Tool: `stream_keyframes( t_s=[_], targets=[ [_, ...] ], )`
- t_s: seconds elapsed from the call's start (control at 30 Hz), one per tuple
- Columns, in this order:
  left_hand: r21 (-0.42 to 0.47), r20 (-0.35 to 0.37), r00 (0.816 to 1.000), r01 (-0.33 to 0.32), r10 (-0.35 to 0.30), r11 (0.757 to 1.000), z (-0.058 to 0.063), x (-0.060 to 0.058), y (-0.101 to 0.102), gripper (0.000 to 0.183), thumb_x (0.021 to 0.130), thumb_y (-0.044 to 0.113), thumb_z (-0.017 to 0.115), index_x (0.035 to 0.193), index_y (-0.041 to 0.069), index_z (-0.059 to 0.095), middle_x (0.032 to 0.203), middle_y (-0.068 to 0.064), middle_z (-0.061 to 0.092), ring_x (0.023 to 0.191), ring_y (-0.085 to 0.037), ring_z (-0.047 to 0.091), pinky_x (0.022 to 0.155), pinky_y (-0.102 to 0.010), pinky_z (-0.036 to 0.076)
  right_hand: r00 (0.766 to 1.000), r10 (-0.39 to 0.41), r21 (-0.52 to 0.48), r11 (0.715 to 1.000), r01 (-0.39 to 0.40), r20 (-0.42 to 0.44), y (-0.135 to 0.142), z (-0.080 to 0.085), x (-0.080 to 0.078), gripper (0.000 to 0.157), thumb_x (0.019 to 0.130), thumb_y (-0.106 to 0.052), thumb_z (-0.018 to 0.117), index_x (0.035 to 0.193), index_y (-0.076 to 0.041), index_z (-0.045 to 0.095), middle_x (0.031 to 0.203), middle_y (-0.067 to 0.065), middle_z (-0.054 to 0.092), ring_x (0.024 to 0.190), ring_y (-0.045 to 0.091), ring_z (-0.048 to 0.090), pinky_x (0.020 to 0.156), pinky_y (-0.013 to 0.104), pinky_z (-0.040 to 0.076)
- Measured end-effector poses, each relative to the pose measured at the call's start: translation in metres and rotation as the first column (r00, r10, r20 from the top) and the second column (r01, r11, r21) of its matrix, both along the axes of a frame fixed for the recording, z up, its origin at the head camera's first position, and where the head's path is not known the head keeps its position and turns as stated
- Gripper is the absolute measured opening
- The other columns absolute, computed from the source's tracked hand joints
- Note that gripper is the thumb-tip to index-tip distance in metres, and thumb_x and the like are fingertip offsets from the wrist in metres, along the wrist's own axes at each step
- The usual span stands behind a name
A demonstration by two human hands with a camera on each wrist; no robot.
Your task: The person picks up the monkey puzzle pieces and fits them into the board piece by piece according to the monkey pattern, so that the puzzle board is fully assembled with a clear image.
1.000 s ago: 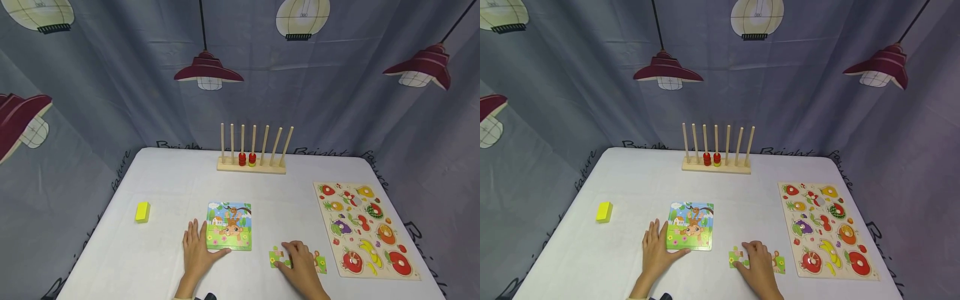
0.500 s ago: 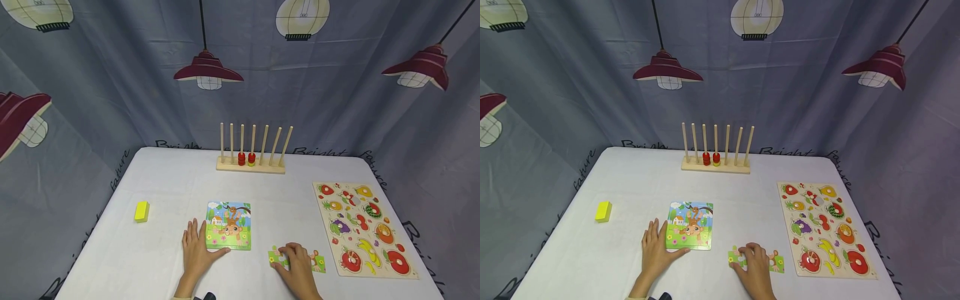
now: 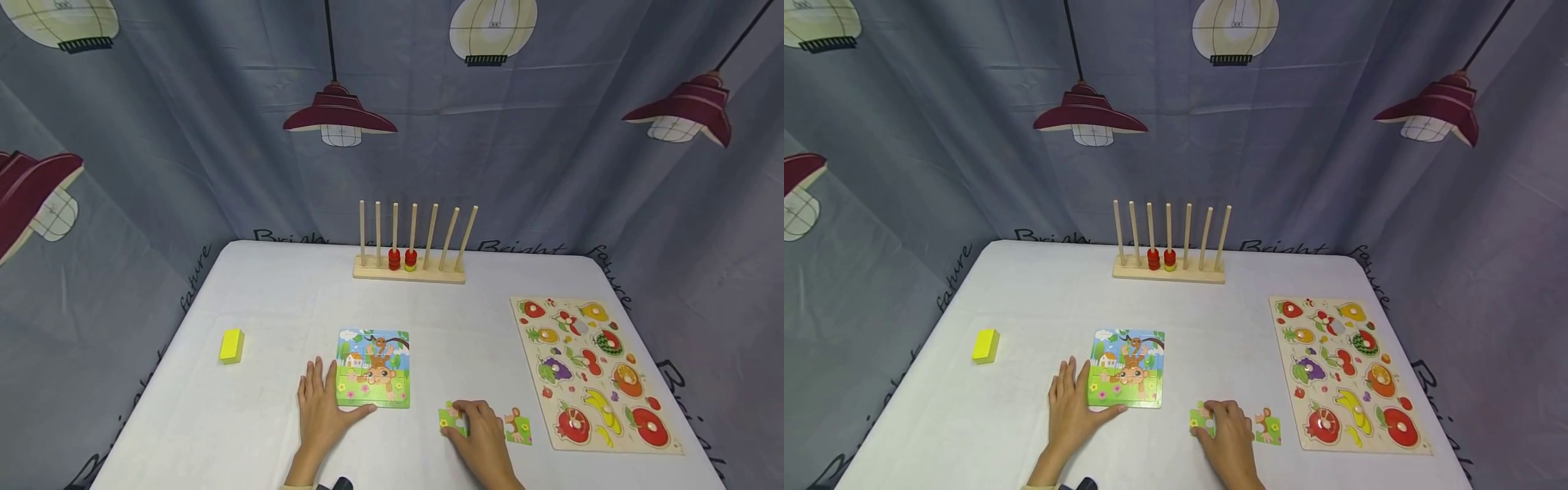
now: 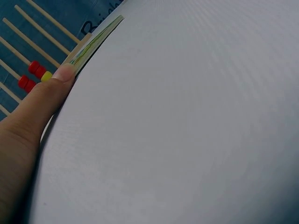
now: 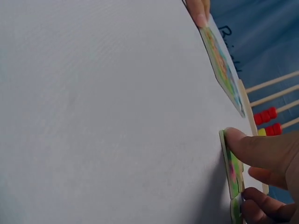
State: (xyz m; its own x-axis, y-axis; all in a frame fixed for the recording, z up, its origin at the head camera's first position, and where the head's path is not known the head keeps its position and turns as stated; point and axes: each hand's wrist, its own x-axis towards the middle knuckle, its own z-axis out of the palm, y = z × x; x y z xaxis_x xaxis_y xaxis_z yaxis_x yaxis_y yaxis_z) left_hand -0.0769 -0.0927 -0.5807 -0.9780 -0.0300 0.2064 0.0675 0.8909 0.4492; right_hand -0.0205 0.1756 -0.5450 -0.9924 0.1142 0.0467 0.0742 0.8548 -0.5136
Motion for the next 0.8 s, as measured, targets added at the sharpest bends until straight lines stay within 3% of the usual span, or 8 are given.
stream_keyframes(
  t_s=[0.23,0.47,0.67,0.8],
  targets=[
    [0.011,0.002,1.0,-0.001,0.001,1.0,0.001,0.0,0.0,0.118,0.051,0.083,0.058,0.138,0.007,0.036,0.148,-0.023,0.021,0.139,-0.037,0.011,0.112,-0.05,0.007,0.999,-0.026,-0.001,1.0,0.026,0.035,-0.003,0.004,-0.002,0.055,0.06,-0.031,0.081,0.106,-0.007,0.062,0.097,0.009,0.058,0.09,0.025,0.055,0.07,0.033,0.035],
    [0.01,0.001,1.0,-0.001,0.001,1.0,0.0,0.0,0.0,0.118,0.051,0.082,0.059,0.138,0.007,0.036,0.148,-0.022,0.022,0.139,-0.037,0.011,0.112,-0.049,0.007,0.991,-0.068,-0.069,0.995,0.076,0.114,-0.005,0.007,-0.006,0.062,0.058,-0.027,0.083,0.111,-0.006,0.06,0.096,0.008,0.055,0.084,0.019,0.053,0.072,0.038,0.039],
    [0.012,-0.007,1.0,0.001,-0.001,1.0,-0.001,-0.001,0.0,0.118,0.05,0.082,0.059,0.138,0.006,0.036,0.147,-0.022,0.023,0.139,-0.037,0.012,0.111,-0.049,0.007,0.985,-0.068,-0.175,0.98,0.096,0.156,-0.007,0.011,-0.007,0.063,0.059,-0.017,0.082,0.114,0.001,0.056,0.091,0.006,0.039,0.076,0.013,0.043,0.067,0.025,0.043],
    [0.015,-0.002,1.0,0.002,-0.002,1.0,-0.001,-0.001,0.0,0.118,0.05,0.082,0.059,0.138,0.007,0.035,0.148,-0.022,0.022,0.139,-0.036,0.011,0.112,-0.049,0.007,0.985,-0.063,-0.211,0.973,0.096,0.158,-0.008,0.011,-0.007,0.059,0.06,-0.012,0.082,0.111,0.003,0.057,0.086,0.005,0.036,0.071,0.01,0.038,0.058,0.017,0.035]
  ],
)
